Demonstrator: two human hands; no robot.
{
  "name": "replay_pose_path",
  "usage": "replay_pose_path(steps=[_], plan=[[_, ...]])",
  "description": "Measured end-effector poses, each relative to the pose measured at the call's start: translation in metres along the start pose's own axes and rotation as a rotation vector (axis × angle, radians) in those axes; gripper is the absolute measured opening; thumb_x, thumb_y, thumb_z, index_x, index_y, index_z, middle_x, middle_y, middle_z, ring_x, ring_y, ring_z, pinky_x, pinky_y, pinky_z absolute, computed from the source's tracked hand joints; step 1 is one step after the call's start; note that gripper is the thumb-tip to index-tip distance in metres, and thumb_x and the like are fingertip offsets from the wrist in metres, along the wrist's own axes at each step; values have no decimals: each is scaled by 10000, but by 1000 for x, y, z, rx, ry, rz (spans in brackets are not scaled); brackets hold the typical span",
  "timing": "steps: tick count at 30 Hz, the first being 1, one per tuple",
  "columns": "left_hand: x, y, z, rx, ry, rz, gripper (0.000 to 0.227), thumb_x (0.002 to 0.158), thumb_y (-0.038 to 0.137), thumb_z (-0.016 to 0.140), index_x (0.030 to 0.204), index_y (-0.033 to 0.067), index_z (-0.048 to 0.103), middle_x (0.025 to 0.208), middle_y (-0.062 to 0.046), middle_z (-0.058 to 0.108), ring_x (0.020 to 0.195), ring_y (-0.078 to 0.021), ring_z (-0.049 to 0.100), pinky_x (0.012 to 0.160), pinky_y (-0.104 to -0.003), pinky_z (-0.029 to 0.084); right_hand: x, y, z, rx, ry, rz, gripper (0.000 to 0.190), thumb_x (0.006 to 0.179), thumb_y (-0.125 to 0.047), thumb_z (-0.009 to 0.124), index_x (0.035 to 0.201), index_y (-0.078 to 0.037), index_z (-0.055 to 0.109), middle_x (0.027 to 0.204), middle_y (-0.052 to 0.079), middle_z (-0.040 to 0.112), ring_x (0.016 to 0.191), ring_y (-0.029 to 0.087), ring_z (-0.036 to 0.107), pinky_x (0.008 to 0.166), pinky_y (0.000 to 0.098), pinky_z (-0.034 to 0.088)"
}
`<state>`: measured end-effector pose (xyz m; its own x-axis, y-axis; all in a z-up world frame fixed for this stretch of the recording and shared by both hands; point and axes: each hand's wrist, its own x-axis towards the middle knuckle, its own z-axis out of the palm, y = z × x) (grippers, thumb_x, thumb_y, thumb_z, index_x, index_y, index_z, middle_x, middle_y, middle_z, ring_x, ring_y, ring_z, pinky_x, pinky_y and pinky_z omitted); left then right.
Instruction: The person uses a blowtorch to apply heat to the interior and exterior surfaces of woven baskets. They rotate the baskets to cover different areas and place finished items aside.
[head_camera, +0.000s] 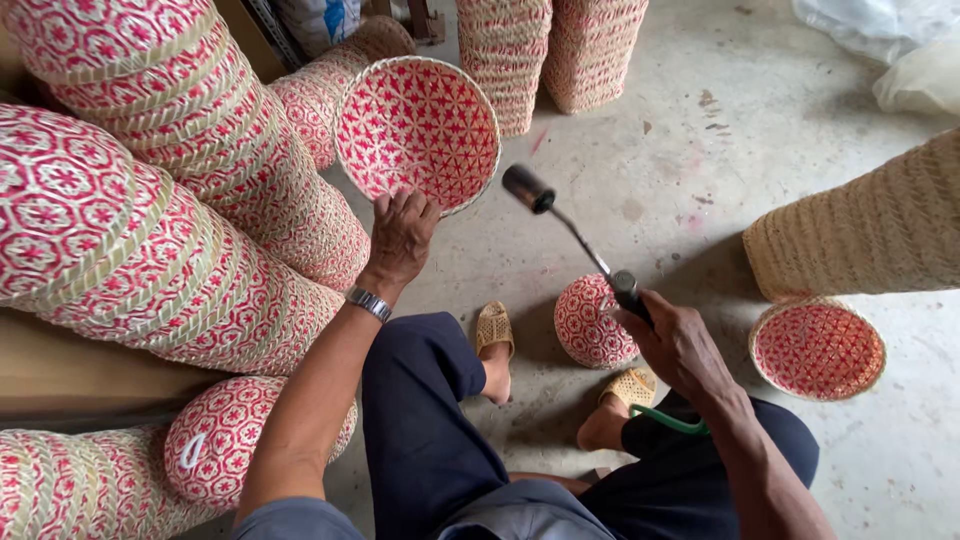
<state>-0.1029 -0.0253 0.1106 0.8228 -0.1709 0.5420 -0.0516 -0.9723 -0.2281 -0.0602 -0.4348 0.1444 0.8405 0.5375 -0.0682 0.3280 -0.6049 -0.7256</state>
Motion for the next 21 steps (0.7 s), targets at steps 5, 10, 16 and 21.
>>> replay_pose_path(steps=[5, 10, 16, 21], plan=[[-14, -1, -29, 26, 6, 27, 81, 891, 81, 586, 966, 103, 607, 971, -84, 575, 992, -251, 556, 895, -424, 422, -15, -9, -1, 3, 46, -52, 382, 932, -308, 666, 1230, -70, 655, 691, 202, 652, 569, 302, 635, 591, 424, 496], [-28, -3, -46, 40, -30, 45, 66, 906, 89, 581, 961, 106, 613, 930, -68, 580, 966, -246, 556, 873, -420, 421, -27, -15, -5, -34, 36, -92, 346, 941, -327, 664, 1175, -73, 689, 711, 195, 663, 586, 300, 645, 600, 425, 502], [-36, -7, -63, 44, -3, 105, 95, 904, 88, 577, 985, 106, 624, 945, -55, 590, 960, -236, 560, 899, -417, 423, -37, -19, -16, -26, -10, -112, 365, 939, -341, 657, 1203, -92, 693, 701, 133, 658, 558, 207, 623, 570, 395, 490], [-41, -12, -73, 31, -44, 135, 132, 896, 59, 574, 1003, 100, 638, 951, -59, 597, 953, -235, 565, 907, -419, 414, -45, -11, -26, 9, -68, -5, 339, 949, -355, 647, 1095, -54, 697, 636, 113, 617, 557, 181, 552, 530, 393, 466]])
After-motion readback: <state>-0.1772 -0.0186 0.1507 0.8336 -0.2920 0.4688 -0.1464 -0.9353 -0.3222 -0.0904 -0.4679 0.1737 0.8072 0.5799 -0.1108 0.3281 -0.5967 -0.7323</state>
